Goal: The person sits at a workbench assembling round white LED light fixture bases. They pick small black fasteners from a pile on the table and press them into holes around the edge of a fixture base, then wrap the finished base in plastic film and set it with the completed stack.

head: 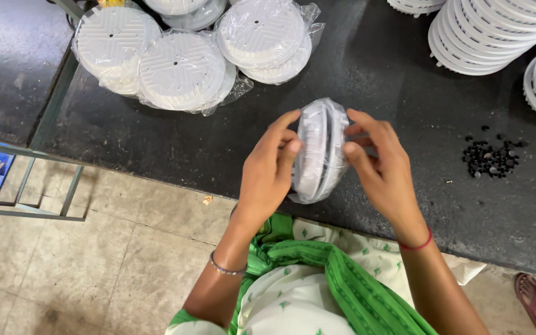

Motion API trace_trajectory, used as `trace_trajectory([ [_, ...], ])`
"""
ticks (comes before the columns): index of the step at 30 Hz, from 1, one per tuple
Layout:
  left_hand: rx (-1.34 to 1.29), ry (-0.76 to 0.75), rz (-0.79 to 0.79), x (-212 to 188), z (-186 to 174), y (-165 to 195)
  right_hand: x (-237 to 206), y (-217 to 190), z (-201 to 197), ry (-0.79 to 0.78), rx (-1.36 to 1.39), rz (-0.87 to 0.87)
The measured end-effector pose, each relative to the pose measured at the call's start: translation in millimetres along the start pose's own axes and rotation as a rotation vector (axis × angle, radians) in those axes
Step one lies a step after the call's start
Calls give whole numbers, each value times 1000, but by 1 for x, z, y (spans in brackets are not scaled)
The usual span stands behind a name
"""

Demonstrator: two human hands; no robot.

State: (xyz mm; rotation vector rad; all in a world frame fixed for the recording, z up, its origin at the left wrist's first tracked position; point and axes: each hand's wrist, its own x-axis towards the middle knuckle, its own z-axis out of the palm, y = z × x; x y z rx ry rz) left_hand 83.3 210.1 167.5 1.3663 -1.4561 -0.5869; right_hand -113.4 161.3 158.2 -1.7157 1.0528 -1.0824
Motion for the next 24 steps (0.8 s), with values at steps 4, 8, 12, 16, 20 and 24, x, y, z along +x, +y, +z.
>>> trace_trajectory([
  [4, 153, -105, 56, 14, 3, 8, 11, -6, 3, -70, -152, -52],
  [8, 179, -119, 52, 16, 0, 14, 7, -8, 2, -19, -138, -123],
  [12, 190, -103, 46, 12, 3, 15, 3, -6, 8, 20, -191, -174],
  [16, 218, -20, 98, 7, 6, 12, -2, 1, 14, 64, -248, -197],
  [20, 113, 109, 93, 4, 5, 2, -9, 22, -4, 189, -263, -204],
  [24, -51, 195, 60, 1, 11, -17, -27, 52, -10, 230, 60, -5],
])
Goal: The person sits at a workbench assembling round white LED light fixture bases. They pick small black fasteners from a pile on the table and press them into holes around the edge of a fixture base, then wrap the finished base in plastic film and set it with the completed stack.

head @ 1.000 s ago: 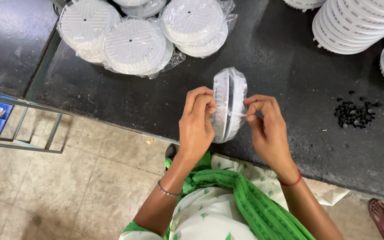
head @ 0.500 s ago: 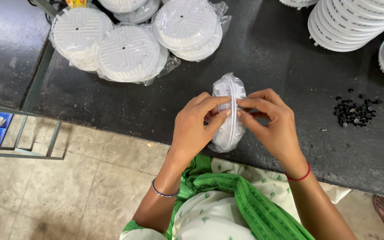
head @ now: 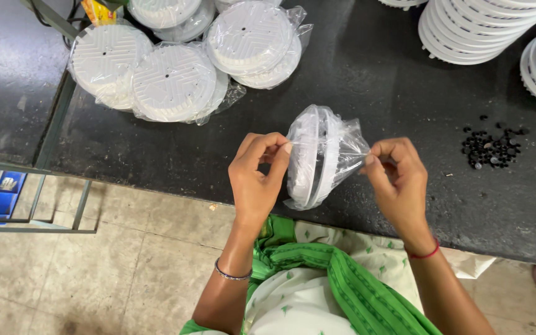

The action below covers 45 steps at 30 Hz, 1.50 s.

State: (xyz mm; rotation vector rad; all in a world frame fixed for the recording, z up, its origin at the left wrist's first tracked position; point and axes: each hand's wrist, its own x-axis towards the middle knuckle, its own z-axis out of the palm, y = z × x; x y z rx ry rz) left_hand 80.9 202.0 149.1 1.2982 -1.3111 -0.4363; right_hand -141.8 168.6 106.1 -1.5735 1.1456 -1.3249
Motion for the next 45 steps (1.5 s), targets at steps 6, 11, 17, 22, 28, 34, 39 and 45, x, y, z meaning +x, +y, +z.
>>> trace_trajectory([
  [6, -610, -79, -251, -7, 36, -26, -16, 6, -17, 24, -136, 21],
  [11, -436, -221, -87, -15, 58, -27, -16, -21, -41, 48, -362, -224],
  [17, -193, -224, 52, -29, 85, -9, -14, -11, -50, -188, -492, -230],
  [22, -24, -256, 189, -45, 100, -3, -36, 13, -78, -388, -261, 42],
  [28, 97, -351, 296, -66, 105, -8, -50, 27, -86, -454, -351, 67],
  [34, 93, -371, 318, -77, 105, -16, -53, 25, -80, -356, -139, 278],
  [39, 133, -411, 306, -77, 103, -10, -72, 28, -81, -286, -444, 320],
  [45, 198, -529, 353, -77, 110, 6, -92, 38, -77, -252, -535, 156],
])
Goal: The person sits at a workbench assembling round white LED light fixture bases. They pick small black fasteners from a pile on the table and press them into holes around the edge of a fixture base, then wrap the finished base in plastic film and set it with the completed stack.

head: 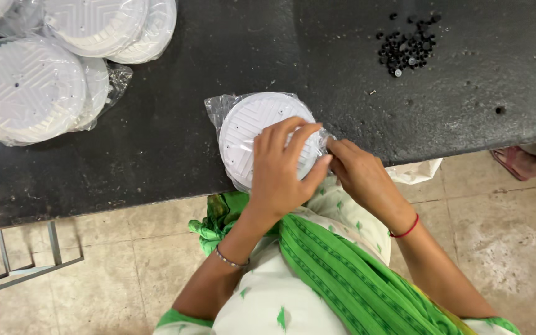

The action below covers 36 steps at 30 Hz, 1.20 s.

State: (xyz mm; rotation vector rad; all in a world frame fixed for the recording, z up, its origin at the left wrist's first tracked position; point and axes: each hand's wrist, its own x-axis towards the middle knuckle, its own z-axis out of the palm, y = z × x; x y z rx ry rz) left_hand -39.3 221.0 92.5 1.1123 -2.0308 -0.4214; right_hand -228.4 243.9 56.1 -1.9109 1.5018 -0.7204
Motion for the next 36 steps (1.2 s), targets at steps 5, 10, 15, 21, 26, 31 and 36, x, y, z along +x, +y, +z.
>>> trace_trajectory([
  [5, 124, -102, -72, 9, 13, 1, 1, -7, 0, 23, 46, 68],
  [10, 52, -53, -141, 11, 16, -8, 9, -11, -19, 41, 20, 222],
  [15, -304, 118, -227, 17, 8, -21, 12, -11, -29, 242, 13, 112],
  [21, -594, 176, -314, 21, 10, -22, 16, -12, -13, 135, 91, 129],
  [26, -445, 253, -150, 20, -9, -26, 26, -8, -6, 178, 78, -73],
  [31, -232, 448, -402, 2, -52, -64, 28, 3, -6, 215, 360, 143],
  [36, -239, 475, -685, -27, -69, -111, 32, 11, 5, 116, 260, 289],
])
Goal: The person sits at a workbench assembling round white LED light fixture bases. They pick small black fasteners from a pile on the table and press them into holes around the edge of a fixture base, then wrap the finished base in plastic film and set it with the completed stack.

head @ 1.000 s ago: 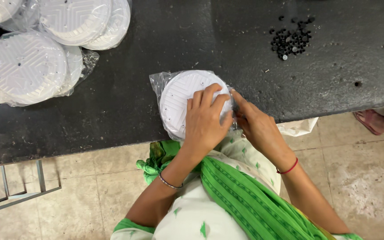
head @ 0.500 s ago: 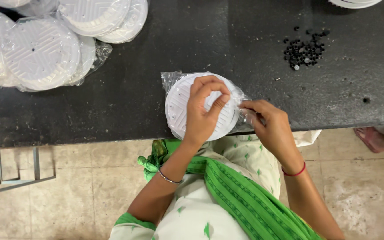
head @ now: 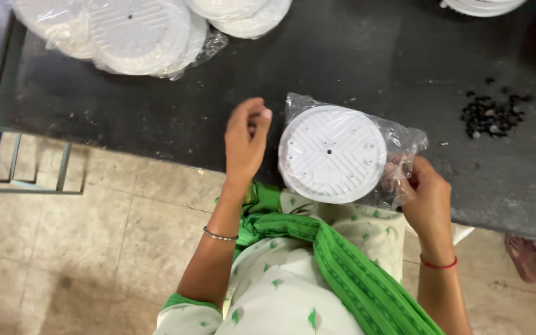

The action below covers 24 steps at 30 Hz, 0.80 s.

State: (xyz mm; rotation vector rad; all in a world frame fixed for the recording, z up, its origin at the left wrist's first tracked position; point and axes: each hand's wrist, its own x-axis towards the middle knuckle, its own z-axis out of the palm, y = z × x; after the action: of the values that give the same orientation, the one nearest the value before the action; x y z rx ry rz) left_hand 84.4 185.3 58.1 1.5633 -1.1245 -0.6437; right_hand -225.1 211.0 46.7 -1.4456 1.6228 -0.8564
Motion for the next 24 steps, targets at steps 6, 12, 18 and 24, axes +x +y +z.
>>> trace_trajectory([
  [6, 249, -74, 109, 6, 31, -33, 15, 4, 15, -28, -38, -71],
  [12, 73, 151, 244, 22, 47, -55, 32, 22, 26, 24, 27, -61],
  [18, -1035, 224, -387, 54, -28, -87, 70, 35, 21, 21, 366, 22],
  [24, -976, 521, -365, 50, -83, -75, 109, 31, 26, 79, 419, 5],
])
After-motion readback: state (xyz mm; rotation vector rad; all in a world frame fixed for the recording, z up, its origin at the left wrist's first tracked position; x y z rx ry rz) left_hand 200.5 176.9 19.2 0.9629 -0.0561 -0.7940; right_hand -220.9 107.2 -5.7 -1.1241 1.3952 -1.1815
